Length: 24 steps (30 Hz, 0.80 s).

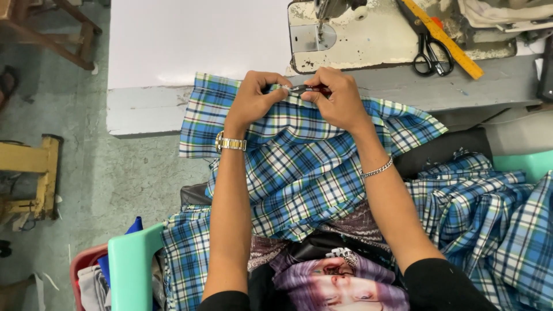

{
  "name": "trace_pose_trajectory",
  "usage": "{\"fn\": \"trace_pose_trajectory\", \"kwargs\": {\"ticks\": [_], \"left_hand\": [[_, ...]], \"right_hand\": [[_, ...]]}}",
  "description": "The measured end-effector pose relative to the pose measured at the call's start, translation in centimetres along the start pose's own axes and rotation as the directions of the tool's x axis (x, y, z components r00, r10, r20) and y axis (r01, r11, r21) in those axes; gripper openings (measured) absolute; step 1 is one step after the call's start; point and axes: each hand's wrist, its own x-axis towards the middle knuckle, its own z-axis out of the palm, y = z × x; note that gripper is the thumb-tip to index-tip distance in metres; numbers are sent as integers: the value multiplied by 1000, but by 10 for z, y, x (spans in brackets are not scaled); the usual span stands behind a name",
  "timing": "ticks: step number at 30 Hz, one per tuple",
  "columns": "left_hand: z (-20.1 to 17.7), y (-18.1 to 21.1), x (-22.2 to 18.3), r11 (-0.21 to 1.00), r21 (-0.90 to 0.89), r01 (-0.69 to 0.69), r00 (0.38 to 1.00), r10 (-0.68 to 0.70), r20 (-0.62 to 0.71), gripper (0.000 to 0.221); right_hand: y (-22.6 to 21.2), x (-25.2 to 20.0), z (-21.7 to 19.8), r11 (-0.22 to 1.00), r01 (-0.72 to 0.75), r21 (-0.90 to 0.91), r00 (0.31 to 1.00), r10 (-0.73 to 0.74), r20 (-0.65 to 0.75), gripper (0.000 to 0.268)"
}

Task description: Trimming loose threads from a plaid shirt using small hand snips at a sewing workstation.

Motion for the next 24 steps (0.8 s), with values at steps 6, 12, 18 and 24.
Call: {"fn": "trace_pose_trajectory", "kwargs": {"ticks": [6,12,18,24], "left_hand": [[1,1,0,999,-21,23,1000,-24,-8,15],[1,3,0,999,-33,2,1000,-3,-18,19],[1,3,-2,999,-36,-5,1000,4,-16,18],[0,1,0,999,-34,-35,999,35,-5,17]], "right_hand": [[-3,1,0,1000,3,18,1000,-3,-1,26],[-5,1,0,1000,-2,29,1000,1,2,27],[-9,3,-2,1000,-13,27,1000,13,2,24],[-9,3,0,1000,-4,25,1000,4,6,26]]}}
